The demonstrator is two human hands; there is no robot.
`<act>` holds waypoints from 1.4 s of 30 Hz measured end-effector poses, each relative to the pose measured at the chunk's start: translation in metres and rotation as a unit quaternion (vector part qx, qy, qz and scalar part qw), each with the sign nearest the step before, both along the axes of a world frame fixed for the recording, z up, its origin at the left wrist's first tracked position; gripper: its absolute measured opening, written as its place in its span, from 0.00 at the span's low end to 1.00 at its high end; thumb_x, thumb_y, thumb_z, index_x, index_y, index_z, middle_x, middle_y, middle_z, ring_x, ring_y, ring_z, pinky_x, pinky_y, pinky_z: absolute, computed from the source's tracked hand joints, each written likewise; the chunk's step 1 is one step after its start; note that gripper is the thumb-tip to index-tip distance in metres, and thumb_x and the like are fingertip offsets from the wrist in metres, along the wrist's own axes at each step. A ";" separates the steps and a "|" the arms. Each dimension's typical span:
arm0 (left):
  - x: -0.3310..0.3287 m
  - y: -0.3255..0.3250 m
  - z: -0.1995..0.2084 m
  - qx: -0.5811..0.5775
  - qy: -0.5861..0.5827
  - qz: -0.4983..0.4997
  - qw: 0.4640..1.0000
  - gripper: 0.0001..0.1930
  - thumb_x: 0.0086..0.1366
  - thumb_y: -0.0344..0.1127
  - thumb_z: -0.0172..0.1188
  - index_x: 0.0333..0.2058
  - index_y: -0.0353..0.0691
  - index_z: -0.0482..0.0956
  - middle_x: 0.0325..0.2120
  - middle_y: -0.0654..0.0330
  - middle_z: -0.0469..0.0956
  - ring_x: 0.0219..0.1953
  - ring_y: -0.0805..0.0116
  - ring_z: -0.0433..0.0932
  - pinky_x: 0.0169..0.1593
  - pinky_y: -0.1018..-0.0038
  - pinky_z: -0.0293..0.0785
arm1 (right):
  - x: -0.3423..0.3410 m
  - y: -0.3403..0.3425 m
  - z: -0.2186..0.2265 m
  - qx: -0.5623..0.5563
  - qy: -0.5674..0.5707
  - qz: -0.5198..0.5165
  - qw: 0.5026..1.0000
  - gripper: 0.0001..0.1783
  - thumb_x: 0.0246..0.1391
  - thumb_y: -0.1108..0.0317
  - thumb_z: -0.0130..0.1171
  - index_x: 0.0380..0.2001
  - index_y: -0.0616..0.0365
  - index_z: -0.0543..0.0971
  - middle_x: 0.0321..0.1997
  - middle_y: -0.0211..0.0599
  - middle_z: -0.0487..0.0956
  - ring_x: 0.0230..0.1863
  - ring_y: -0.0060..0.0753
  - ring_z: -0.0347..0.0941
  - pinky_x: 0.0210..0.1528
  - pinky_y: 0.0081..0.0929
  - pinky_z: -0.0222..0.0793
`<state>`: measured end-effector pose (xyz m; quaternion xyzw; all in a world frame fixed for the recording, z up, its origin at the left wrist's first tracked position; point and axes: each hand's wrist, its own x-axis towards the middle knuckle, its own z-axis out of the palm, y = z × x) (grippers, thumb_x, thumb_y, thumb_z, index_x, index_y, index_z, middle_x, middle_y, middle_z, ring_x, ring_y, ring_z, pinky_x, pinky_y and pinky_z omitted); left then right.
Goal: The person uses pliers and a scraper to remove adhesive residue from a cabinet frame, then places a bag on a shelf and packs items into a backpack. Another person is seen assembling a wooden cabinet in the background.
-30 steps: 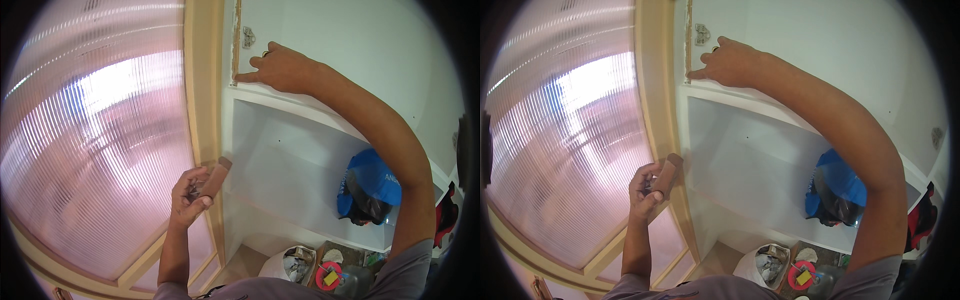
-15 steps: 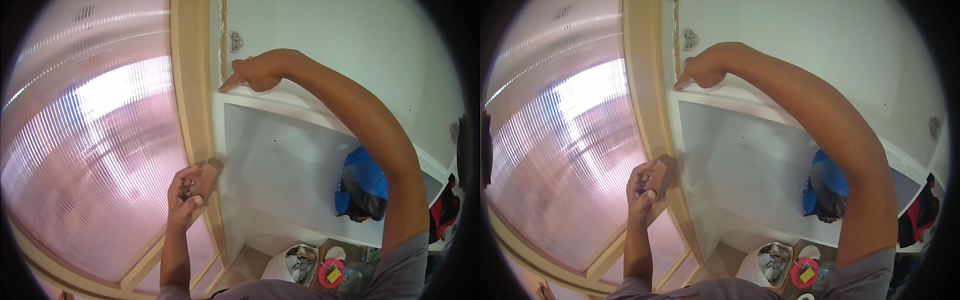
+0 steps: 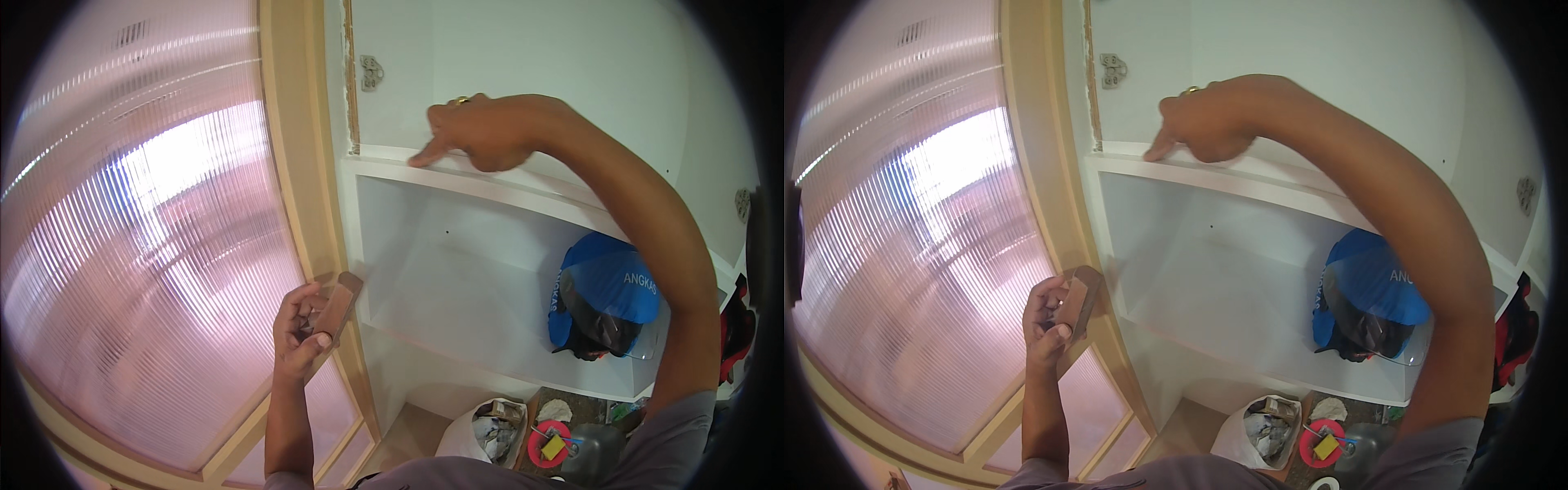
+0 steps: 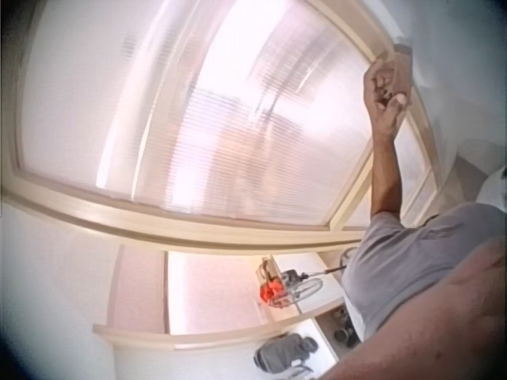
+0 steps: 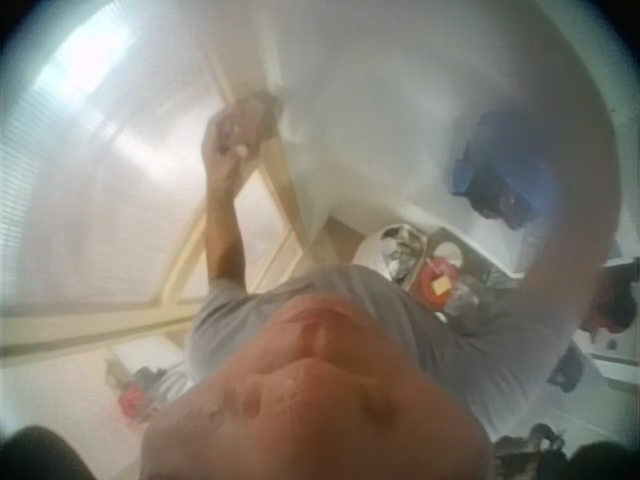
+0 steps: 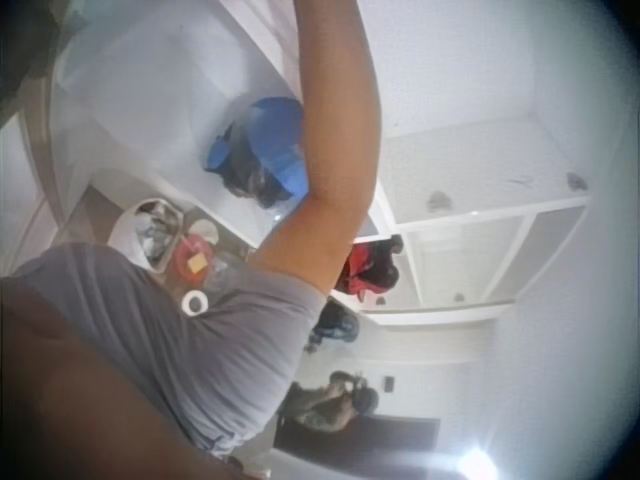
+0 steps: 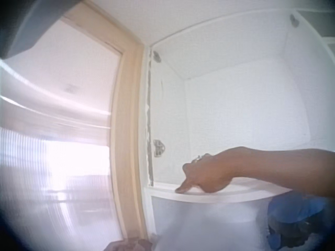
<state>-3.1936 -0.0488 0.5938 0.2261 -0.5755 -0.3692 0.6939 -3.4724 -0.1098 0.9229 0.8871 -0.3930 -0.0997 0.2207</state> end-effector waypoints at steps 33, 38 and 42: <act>-0.004 0.008 -0.011 0.080 -0.058 -0.028 0.995 0.31 0.61 0.37 0.71 0.62 0.34 0.75 0.49 0.57 0.79 0.49 0.70 0.78 0.54 0.72 0.75 | -0.230 0.159 -0.183 0.130 -0.291 0.078 0.945 0.32 0.56 0.45 0.73 0.55 0.57 0.85 0.63 0.52 0.78 0.62 0.53 0.77 0.60 0.48 0.74; -0.003 0.010 -0.013 0.065 -0.057 -0.031 0.996 0.32 0.60 0.38 0.72 0.61 0.30 0.75 0.46 0.55 0.80 0.46 0.68 0.79 0.49 0.71 0.79 | -0.234 0.171 -0.176 0.085 -0.283 0.060 0.953 0.32 0.54 0.47 0.75 0.55 0.59 0.84 0.61 0.52 0.79 0.61 0.54 0.78 0.59 0.46 0.76; -0.002 0.010 -0.010 0.071 -0.032 -0.050 0.996 0.33 0.60 0.39 0.73 0.60 0.29 0.75 0.45 0.53 0.81 0.41 0.66 0.82 0.43 0.69 0.82 | -0.253 0.189 -0.179 0.077 -0.315 0.055 0.944 0.34 0.52 0.49 0.77 0.56 0.59 0.84 0.64 0.51 0.79 0.61 0.55 0.79 0.58 0.46 0.77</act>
